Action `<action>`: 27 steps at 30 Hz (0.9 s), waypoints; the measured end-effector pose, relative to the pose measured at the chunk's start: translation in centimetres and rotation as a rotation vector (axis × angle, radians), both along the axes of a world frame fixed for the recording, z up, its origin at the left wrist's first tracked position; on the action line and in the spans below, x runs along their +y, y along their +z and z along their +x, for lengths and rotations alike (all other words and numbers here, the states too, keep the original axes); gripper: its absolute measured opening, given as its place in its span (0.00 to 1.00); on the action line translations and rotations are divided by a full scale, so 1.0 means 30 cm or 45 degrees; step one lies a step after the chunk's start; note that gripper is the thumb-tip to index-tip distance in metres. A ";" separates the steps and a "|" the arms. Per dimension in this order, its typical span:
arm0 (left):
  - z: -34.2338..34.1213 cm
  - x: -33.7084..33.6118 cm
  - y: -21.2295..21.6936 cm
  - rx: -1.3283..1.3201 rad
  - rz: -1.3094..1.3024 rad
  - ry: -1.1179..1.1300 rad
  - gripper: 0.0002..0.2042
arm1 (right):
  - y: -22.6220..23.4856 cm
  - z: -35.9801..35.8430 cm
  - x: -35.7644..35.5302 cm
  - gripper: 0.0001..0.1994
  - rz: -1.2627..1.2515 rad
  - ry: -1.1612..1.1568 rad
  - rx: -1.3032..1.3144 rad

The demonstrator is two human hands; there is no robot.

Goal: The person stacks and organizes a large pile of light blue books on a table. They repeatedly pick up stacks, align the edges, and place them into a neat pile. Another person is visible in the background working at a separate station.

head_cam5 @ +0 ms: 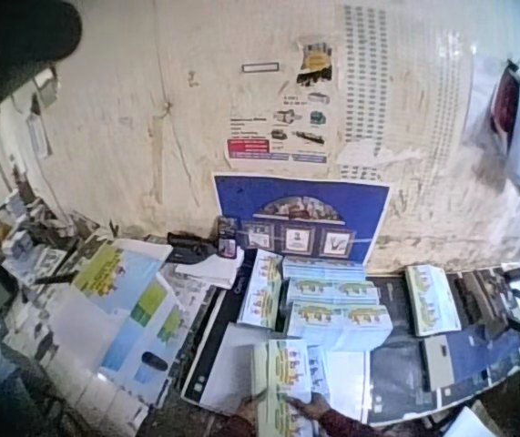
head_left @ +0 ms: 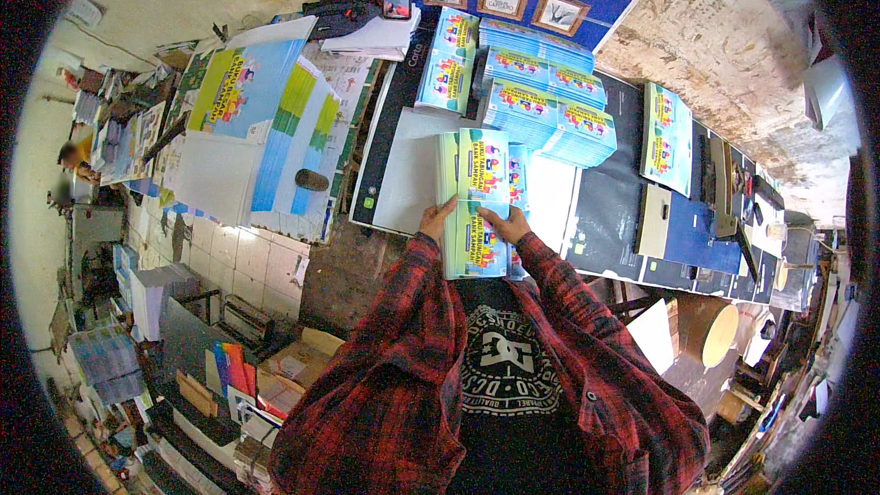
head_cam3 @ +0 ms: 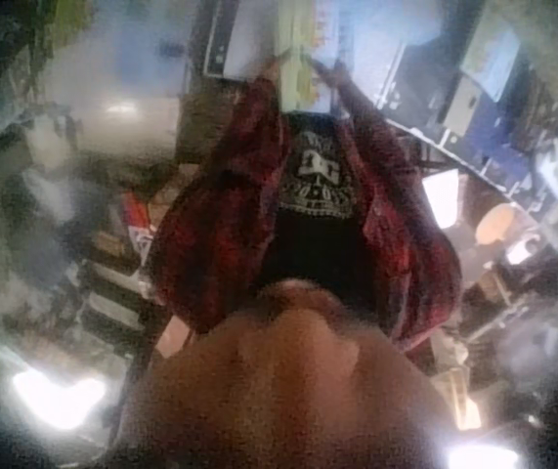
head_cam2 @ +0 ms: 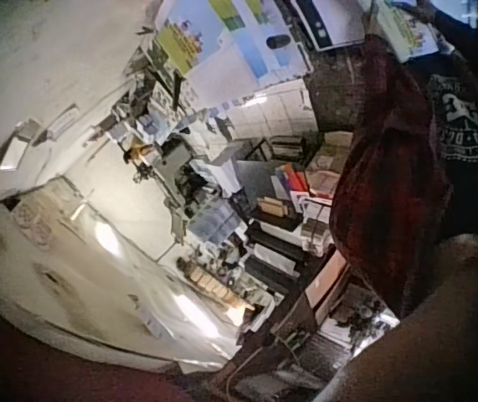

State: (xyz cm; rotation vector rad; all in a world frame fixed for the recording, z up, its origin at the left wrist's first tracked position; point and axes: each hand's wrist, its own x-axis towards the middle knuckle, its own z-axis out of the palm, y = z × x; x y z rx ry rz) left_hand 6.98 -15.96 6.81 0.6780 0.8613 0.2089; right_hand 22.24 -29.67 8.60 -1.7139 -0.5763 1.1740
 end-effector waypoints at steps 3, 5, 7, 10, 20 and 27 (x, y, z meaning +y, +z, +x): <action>-0.043 0.016 -0.131 -0.130 0.132 0.020 0.20 | 0.031 0.005 -0.002 0.26 -0.044 0.004 0.051; -0.084 0.035 -0.157 -0.136 0.335 0.008 0.18 | 0.025 0.022 -0.016 0.26 -0.023 -0.034 0.086; -0.115 0.068 -0.136 -0.129 0.405 -0.010 0.15 | -0.042 0.048 -0.056 0.26 0.093 -0.118 0.166; -0.153 0.091 -0.036 -0.064 0.100 0.043 0.17 | -0.070 0.052 -0.102 0.24 0.103 -0.234 -0.528; -0.029 0.023 -0.231 0.078 0.416 -0.209 0.29 | -0.121 0.015 -0.029 0.33 -0.008 -0.169 0.032; 0.003 0.001 -0.257 0.329 0.456 -0.337 0.38 | -0.054 0.038 -0.019 0.30 -0.157 0.018 -0.275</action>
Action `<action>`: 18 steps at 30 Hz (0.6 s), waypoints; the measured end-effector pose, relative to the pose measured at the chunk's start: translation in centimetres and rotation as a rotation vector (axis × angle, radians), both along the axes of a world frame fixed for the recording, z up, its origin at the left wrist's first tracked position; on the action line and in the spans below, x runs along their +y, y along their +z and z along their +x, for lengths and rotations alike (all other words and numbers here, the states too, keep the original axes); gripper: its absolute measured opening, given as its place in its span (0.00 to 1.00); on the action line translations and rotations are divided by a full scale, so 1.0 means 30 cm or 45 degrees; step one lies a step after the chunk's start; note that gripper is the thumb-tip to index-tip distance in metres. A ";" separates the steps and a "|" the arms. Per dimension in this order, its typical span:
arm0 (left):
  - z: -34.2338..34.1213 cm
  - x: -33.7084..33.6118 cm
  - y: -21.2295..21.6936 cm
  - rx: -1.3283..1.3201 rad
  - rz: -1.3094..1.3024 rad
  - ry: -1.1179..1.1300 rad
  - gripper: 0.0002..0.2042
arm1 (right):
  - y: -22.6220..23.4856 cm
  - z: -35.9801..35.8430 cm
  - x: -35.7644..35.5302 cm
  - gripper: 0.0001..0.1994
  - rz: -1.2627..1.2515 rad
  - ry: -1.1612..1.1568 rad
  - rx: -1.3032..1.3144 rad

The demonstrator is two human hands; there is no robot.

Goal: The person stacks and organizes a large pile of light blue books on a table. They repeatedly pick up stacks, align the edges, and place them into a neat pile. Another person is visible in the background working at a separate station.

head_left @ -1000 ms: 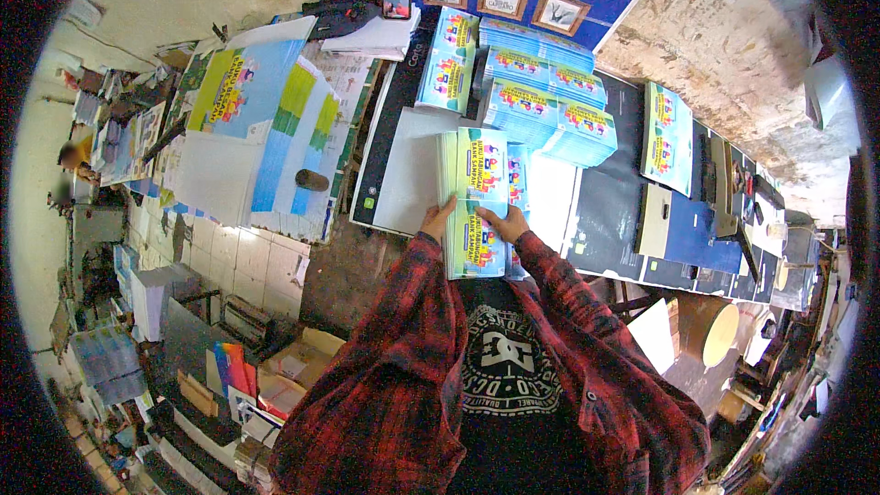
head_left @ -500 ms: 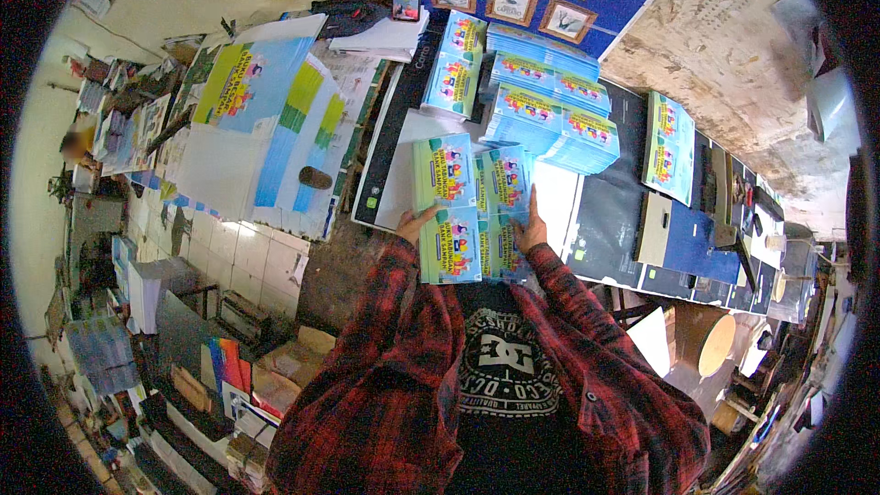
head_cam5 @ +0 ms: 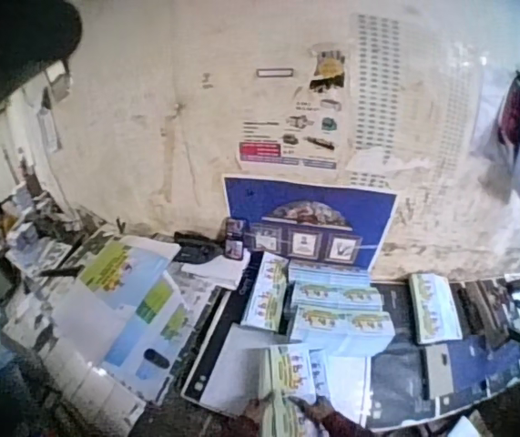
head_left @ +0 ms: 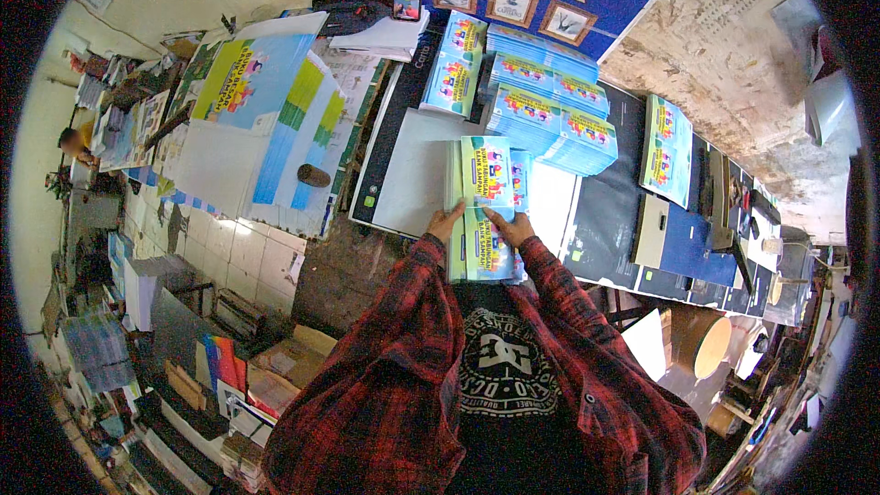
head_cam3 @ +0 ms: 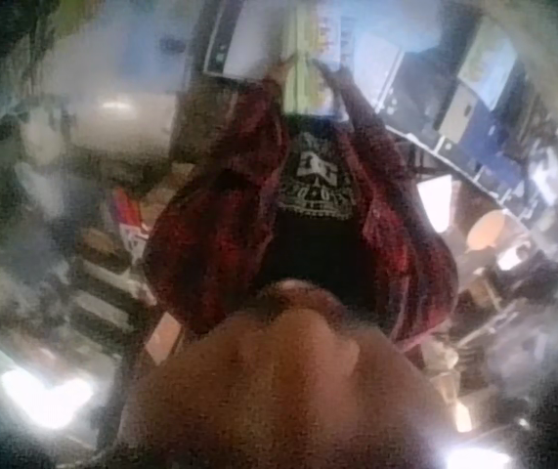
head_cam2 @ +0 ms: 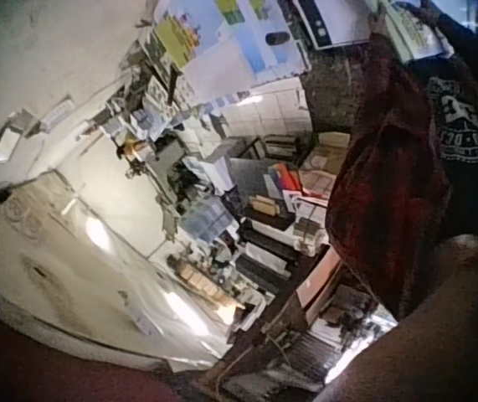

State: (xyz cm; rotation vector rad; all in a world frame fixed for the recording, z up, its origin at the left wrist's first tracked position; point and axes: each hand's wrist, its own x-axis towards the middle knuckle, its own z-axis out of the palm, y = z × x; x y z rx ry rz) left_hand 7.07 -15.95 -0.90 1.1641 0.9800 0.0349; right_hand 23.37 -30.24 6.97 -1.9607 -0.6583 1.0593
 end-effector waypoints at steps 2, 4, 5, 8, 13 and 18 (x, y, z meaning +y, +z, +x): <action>0.000 0.000 0.099 0.018 -0.014 -0.034 0.38 | -0.031 0.007 -0.024 0.30 0.086 -0.027 -0.002; -0.030 0.003 0.074 -0.045 -0.141 0.117 0.36 | 0.028 -0.003 -0.015 0.29 0.019 -0.028 0.022; -0.050 0.007 0.054 -0.077 -0.204 0.198 0.34 | 0.068 -0.005 -0.005 0.29 -0.014 -0.023 0.034; -0.102 0.043 0.098 -0.182 -0.426 0.343 0.31 | 0.107 0.022 -0.023 0.30 0.000 -0.038 0.153; -0.146 0.045 0.323 -0.638 -0.875 0.499 0.19 | -0.033 0.013 -0.077 0.33 0.191 -0.084 -0.713; -0.109 0.005 0.236 -0.471 -0.578 0.265 0.17 | -0.139 -0.014 -0.062 0.30 -0.051 0.132 -0.470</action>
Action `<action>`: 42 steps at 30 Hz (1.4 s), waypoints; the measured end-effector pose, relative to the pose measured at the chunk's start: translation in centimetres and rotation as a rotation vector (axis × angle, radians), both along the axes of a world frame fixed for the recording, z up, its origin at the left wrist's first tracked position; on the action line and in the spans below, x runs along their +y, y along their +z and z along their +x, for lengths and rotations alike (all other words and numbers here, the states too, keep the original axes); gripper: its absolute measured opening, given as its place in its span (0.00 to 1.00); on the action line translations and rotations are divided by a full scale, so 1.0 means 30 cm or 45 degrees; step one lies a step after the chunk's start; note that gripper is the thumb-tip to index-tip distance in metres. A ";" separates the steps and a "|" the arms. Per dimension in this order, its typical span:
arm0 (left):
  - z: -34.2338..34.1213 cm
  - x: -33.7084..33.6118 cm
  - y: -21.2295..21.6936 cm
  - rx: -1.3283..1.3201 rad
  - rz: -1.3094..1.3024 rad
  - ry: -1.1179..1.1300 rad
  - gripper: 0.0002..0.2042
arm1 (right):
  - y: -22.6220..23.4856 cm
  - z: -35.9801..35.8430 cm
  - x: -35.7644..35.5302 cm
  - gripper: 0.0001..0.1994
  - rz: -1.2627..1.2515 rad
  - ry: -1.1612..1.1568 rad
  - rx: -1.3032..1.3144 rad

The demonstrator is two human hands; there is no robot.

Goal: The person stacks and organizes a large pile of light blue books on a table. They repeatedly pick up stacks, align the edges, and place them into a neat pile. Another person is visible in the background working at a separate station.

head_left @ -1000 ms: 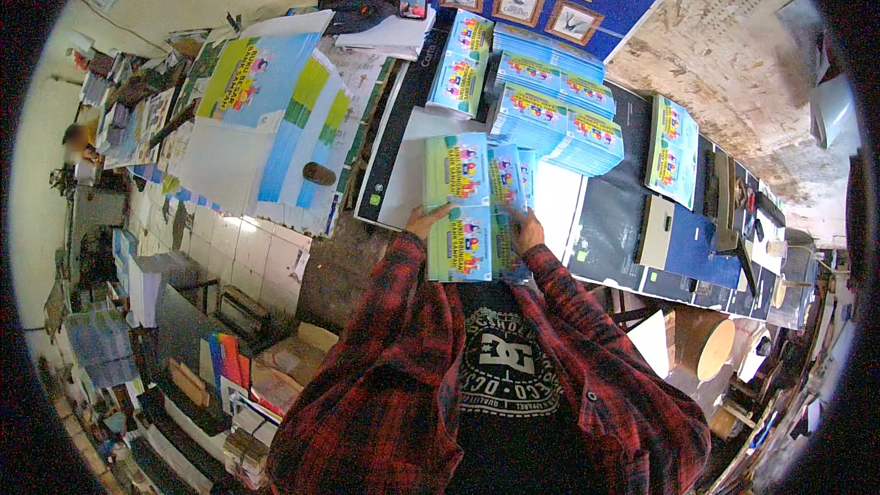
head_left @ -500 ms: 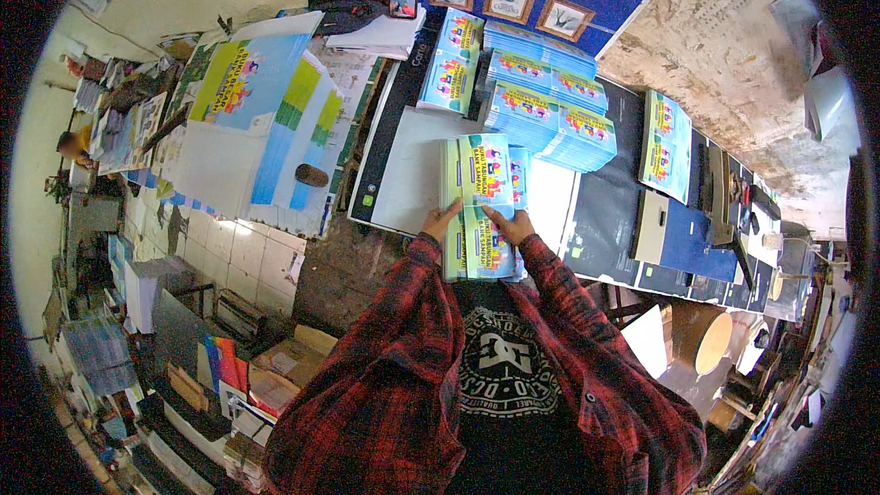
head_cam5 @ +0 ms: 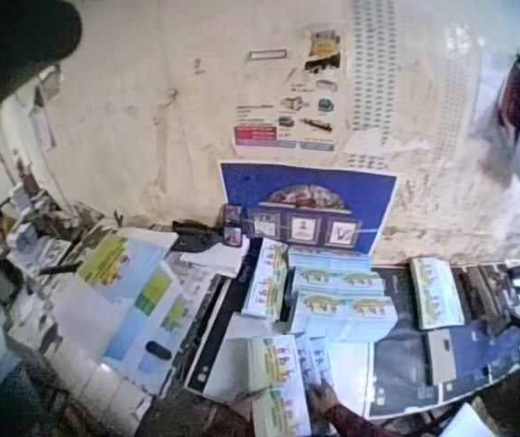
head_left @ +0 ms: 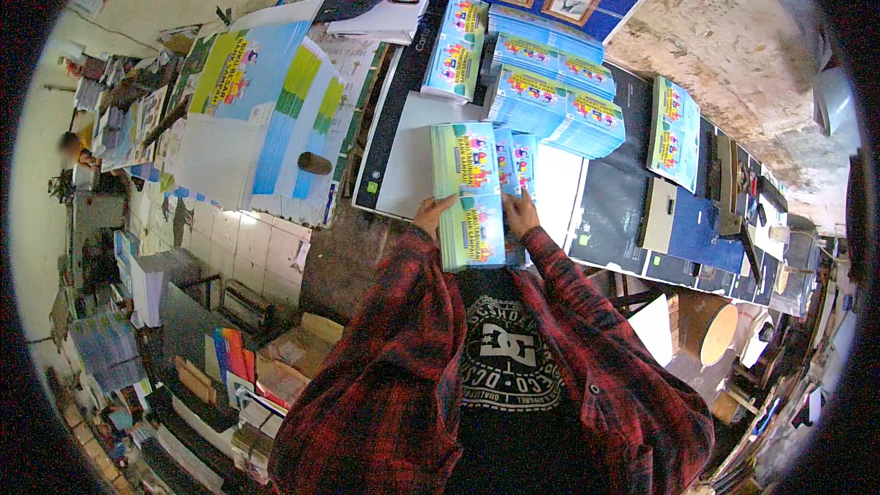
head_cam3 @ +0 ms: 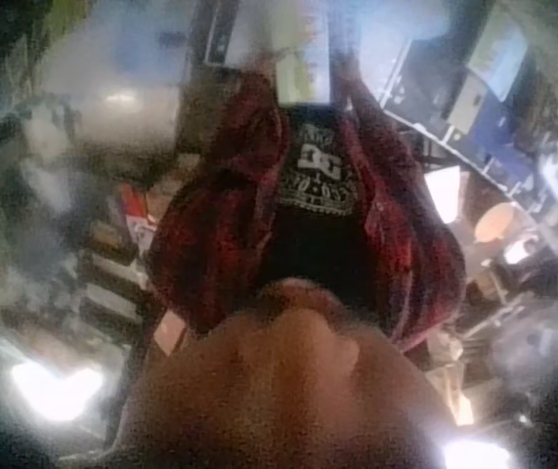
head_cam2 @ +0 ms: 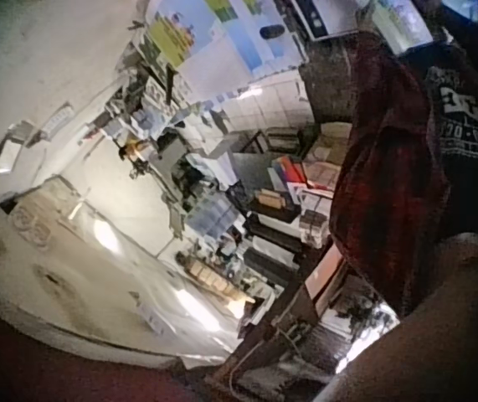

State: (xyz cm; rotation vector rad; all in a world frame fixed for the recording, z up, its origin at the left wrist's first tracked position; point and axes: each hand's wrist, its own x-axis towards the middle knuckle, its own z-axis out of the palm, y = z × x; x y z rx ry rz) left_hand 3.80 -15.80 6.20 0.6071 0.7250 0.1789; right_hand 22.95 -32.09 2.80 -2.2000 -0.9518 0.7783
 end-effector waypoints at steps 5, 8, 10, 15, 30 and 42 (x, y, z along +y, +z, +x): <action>0.083 -0.050 -0.097 0.183 0.147 0.010 0.18 | 0.069 0.027 0.037 0.40 0.005 -0.111 0.410; 0.104 -0.061 -0.102 0.202 0.072 0.091 0.20 | 0.059 0.025 0.037 0.39 -0.011 -0.154 0.481; 0.093 -0.059 -0.123 0.203 0.076 0.139 0.23 | 0.194 0.009 0.060 0.38 0.042 -0.121 0.594; 0.092 -0.049 -0.158 0.295 0.431 0.115 0.24 | 0.153 -0.002 0.050 0.36 0.062 -0.183 0.474; 0.064 -0.005 -0.210 0.172 0.238 0.101 0.27 | 0.442 -0.123 0.158 0.42 0.108 0.325 -0.684; -0.092 0.080 -0.183 -0.048 -0.134 0.235 0.24 | 0.315 -0.093 0.095 0.29 -0.039 0.306 -0.572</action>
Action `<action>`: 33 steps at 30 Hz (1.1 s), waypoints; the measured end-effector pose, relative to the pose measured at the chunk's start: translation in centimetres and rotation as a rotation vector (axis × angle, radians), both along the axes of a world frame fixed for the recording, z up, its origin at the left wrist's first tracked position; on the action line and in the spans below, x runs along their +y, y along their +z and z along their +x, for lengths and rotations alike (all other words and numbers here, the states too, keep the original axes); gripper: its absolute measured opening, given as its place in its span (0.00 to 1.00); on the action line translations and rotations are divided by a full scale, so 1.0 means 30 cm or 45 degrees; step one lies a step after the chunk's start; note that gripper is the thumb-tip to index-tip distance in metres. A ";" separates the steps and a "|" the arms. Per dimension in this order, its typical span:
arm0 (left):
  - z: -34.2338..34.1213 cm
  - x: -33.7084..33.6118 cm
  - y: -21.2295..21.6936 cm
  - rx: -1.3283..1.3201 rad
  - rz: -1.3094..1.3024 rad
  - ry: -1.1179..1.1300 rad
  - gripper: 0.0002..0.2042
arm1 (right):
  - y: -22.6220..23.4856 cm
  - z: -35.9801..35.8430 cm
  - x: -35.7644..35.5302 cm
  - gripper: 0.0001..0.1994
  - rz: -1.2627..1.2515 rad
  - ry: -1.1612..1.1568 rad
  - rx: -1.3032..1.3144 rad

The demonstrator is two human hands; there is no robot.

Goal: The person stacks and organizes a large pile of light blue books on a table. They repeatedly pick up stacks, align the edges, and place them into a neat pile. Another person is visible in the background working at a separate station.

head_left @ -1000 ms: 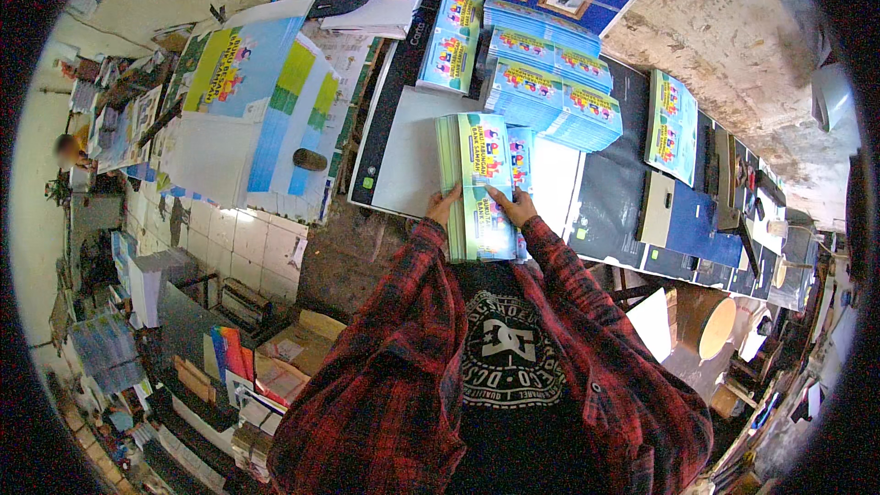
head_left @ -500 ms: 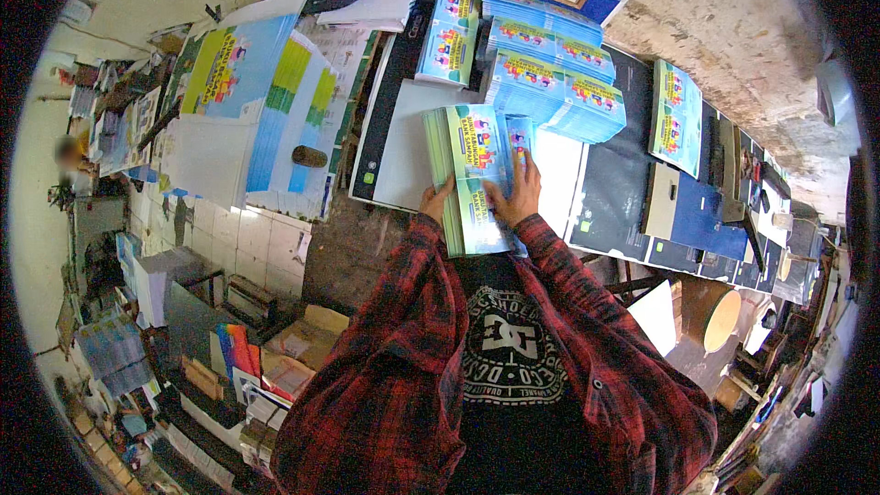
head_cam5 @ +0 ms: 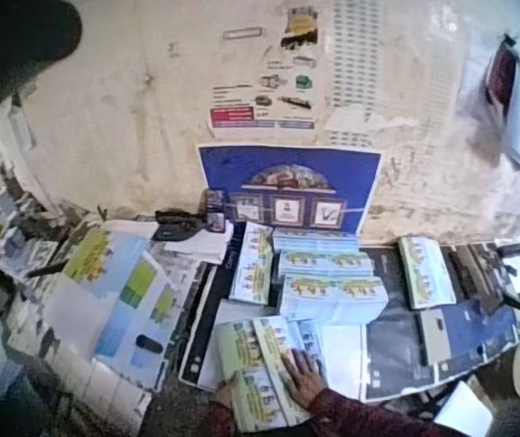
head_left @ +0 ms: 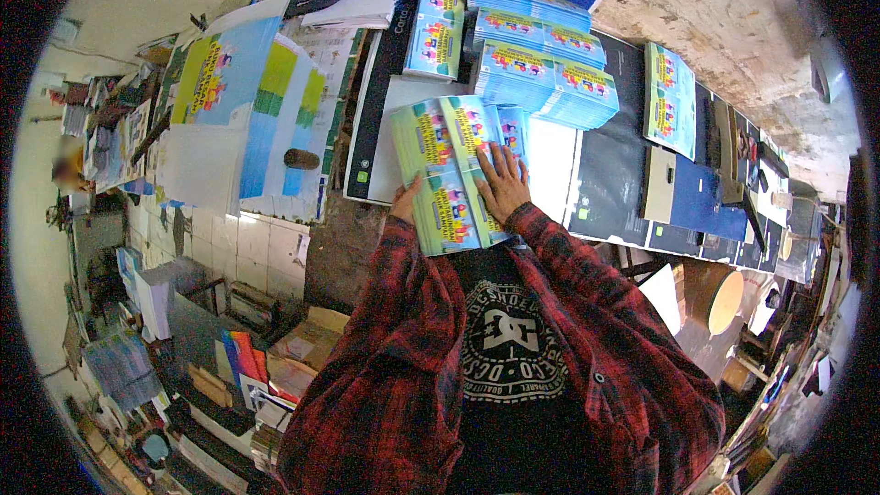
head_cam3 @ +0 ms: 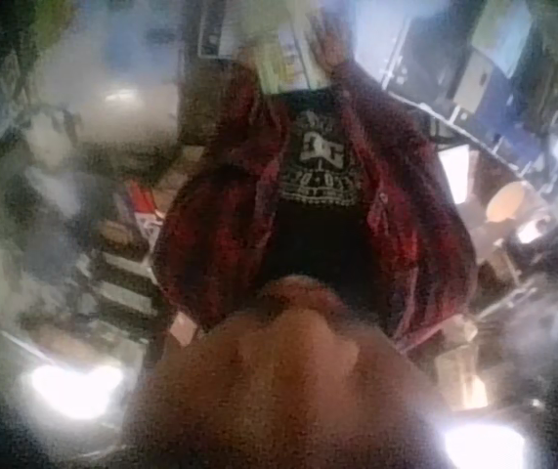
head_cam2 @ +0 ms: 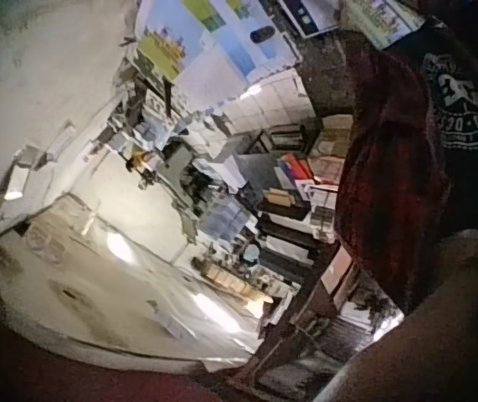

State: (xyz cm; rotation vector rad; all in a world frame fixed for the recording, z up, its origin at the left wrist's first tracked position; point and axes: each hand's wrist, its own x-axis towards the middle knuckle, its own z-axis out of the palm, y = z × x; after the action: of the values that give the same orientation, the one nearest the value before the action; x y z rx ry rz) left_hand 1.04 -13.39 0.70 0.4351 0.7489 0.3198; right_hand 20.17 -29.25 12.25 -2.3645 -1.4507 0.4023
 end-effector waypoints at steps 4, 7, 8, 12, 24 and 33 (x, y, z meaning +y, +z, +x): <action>-0.087 0.034 -0.024 -0.250 -0.097 -0.014 0.22 | -0.228 0.053 -0.059 0.28 -0.170 0.154 -0.372; -0.122 0.069 0.012 -0.211 -0.035 -0.005 0.23 | -0.243 0.043 -0.065 0.28 -0.177 0.106 -0.355; -0.128 0.080 0.007 -0.209 -0.046 0.012 0.23 | -0.242 0.038 -0.061 0.28 -0.181 0.101 -0.358; -0.181 0.085 -0.041 -0.176 -0.063 0.091 0.23 | -0.128 0.030 0.058 0.28 -0.358 0.109 0.054; -0.268 0.118 0.062 -0.130 0.089 0.059 0.26 | -0.275 -0.093 0.240 0.56 -0.564 -0.517 0.145; -0.323 0.153 -0.002 -0.146 0.063 0.008 0.28 | -0.076 -0.030 0.114 0.41 -0.367 -0.218 0.147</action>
State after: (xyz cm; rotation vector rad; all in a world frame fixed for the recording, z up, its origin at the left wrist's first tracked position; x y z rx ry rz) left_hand -8.65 -8.80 0.64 0.4576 0.6311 0.3666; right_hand 19.28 -25.84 9.97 -2.6140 -1.1951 0.7316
